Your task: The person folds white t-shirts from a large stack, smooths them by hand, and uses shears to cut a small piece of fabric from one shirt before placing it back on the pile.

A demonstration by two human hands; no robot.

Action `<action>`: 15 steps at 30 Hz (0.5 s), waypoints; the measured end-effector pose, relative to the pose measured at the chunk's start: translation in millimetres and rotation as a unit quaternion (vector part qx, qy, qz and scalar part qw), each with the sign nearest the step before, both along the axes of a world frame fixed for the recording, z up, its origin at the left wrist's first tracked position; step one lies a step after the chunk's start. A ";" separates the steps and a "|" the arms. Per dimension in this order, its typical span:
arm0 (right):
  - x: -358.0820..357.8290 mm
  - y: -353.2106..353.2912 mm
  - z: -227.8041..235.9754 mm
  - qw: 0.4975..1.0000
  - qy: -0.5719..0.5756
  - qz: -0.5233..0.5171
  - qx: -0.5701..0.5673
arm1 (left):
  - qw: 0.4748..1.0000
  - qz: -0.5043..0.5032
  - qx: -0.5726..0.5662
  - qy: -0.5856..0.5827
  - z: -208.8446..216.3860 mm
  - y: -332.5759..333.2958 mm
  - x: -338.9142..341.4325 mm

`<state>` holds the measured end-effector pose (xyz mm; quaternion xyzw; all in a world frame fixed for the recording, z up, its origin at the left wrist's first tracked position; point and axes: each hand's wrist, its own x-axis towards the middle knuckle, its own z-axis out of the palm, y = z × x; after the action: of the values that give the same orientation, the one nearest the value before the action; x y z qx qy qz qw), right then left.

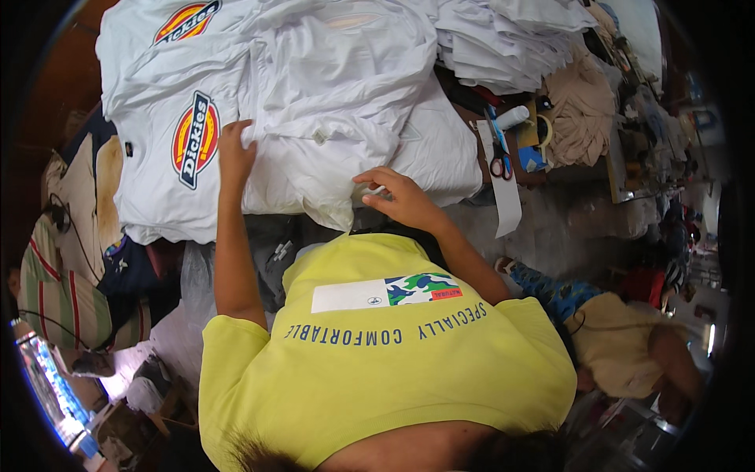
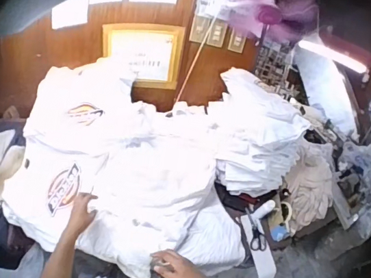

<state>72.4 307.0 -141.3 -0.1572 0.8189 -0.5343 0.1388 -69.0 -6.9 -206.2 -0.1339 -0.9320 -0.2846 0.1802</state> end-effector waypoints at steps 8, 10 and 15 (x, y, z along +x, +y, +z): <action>-8.6 2.4 -6.6 0.993 -0.086 -0.066 0.036 | 0.983 -0.173 -0.006 -0.067 -12.0 87.1 -19.2; -4.1 2.3 -7.4 0.994 -0.057 -0.089 -0.012 | 0.975 -0.177 -0.046 -0.126 -15.8 101.2 -29.1; 10.9 13.3 -10.0 0.948 -0.111 -0.256 -0.155 | 0.949 -0.191 -0.151 -0.200 -19.6 112.1 -42.5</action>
<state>83.4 320.3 -151.4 0.0982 0.7179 -0.6865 0.0608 -111.5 105.2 -225.8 -0.2750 -0.9381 -0.1904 -0.0902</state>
